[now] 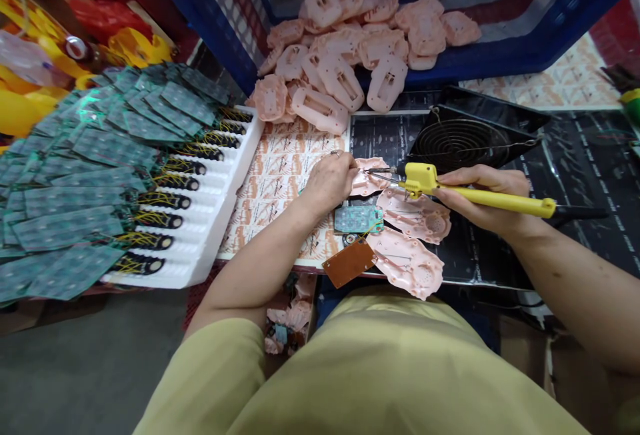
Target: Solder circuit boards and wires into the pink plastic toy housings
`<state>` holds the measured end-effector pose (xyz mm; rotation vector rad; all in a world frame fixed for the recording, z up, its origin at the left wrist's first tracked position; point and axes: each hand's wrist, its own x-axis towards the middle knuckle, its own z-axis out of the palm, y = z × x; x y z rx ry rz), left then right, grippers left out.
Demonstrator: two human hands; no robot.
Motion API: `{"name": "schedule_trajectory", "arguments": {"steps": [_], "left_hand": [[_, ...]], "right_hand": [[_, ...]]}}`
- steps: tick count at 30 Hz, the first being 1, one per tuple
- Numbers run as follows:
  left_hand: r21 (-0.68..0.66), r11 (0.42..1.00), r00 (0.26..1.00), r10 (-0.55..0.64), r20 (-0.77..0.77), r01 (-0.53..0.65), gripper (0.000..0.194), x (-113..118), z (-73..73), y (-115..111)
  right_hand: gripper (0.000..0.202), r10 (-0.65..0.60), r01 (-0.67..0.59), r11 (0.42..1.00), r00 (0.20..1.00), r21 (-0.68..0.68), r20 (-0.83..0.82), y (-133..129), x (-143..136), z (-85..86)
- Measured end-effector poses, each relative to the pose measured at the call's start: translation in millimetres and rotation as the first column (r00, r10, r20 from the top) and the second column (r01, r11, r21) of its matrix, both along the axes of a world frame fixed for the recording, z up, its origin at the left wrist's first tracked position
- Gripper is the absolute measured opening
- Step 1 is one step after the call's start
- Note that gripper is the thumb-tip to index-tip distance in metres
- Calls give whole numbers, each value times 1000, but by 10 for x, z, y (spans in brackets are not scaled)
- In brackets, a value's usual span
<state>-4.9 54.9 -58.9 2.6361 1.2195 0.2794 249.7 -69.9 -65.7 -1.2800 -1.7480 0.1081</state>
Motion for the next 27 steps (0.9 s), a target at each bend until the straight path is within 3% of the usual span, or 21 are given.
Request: {"name": "schedule_trajectory", "arguments": {"steps": [6, 20, 22, 27], "left_hand": [[-13, 1000, 997, 18, -68, -19, 13, 24, 26, -12], [6, 1000, 1000, -3, -22, 3, 16, -4, -18, 9], [2, 1000, 1000, -1, -23, 1, 16, 0, -15, 9], [-10, 1000, 999, 1, -42, -2, 16, 13, 5, 6]], "right_hand": [[17, 81, -82, 996, 997, -25, -19, 57, 53, 5], [18, 269, -269, 963, 963, 0, 14, 76, 122, 29], [18, 252, -252, 968, 968, 11, 2, 51, 129, 49], [17, 79, -77, 996, 996, 52, -35, -35, 133, 50]]}}
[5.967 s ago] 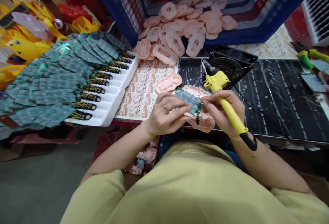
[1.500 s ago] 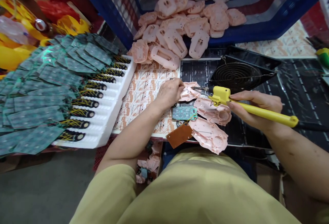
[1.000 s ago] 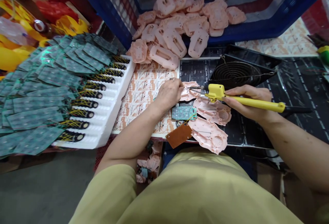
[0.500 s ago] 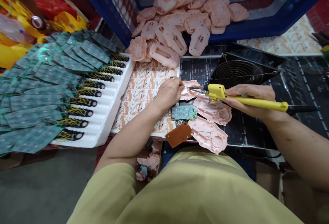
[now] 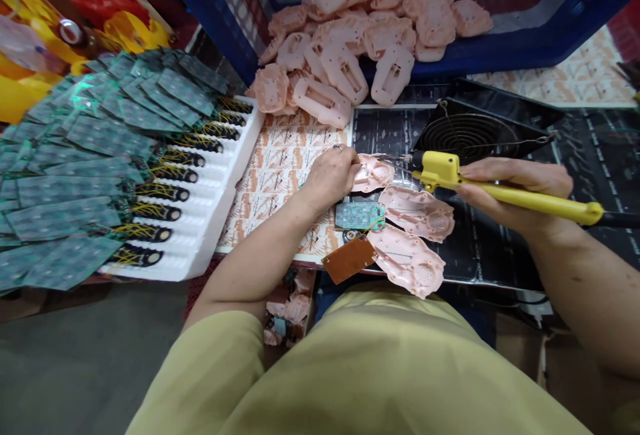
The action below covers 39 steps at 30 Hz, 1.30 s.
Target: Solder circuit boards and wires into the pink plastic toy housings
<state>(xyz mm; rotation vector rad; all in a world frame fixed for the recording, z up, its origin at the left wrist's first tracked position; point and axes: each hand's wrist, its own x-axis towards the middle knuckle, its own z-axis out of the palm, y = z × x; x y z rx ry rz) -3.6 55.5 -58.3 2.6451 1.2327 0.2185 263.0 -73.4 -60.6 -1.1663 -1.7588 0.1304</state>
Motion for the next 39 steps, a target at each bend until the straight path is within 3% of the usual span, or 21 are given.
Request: {"name": "schedule_trajectory", "arguments": {"steps": [3, 5, 8, 11, 15, 19, 23, 34, 39], "left_hand": [[-2, 1000, 1000, 4, -6, -4, 17, -4, 2, 0], [6, 1000, 1000, 0, 3, 0, 18, -10, -11, 6], [30, 999, 999, -16, 32, 15, 17, -23, -43, 18], [42, 999, 997, -26, 67, 23, 16, -46, -52, 31], [-23, 999, 985, -29, 170, 33, 12, -105, -2, 56], [-169, 975, 971, -108, 213, 146, 10, -154, 52, 87], [-180, 974, 977, -106, 187, 141, 14, -158, 69, 85], [-173, 979, 989, -85, 118, 104, 10, -111, 97, 55], [-153, 983, 991, -84, 100, 99, 11, -98, 97, 46]], "right_hand": [[17, 5, -5, 1000, 998, -4, 57, -36, -12, -1], [20, -57, 55, 998, 994, 30, 96, -73, -35, 15], [39, -178, 179, 984, 976, 8, 126, -162, -95, 39], [55, -209, 213, 977, 971, -27, 115, -260, -180, 36], [34, -209, 202, 977, 970, 70, 125, -325, -301, 13], [17, -154, 148, 984, 986, 101, 57, -316, -362, -11], [18, -33, 28, 994, 999, 107, 42, -287, -351, -43], [20, 69, -77, 994, 992, 72, 107, -236, -350, 0], [26, -42, 42, 988, 999, 146, -4, -288, -302, -12]]}}
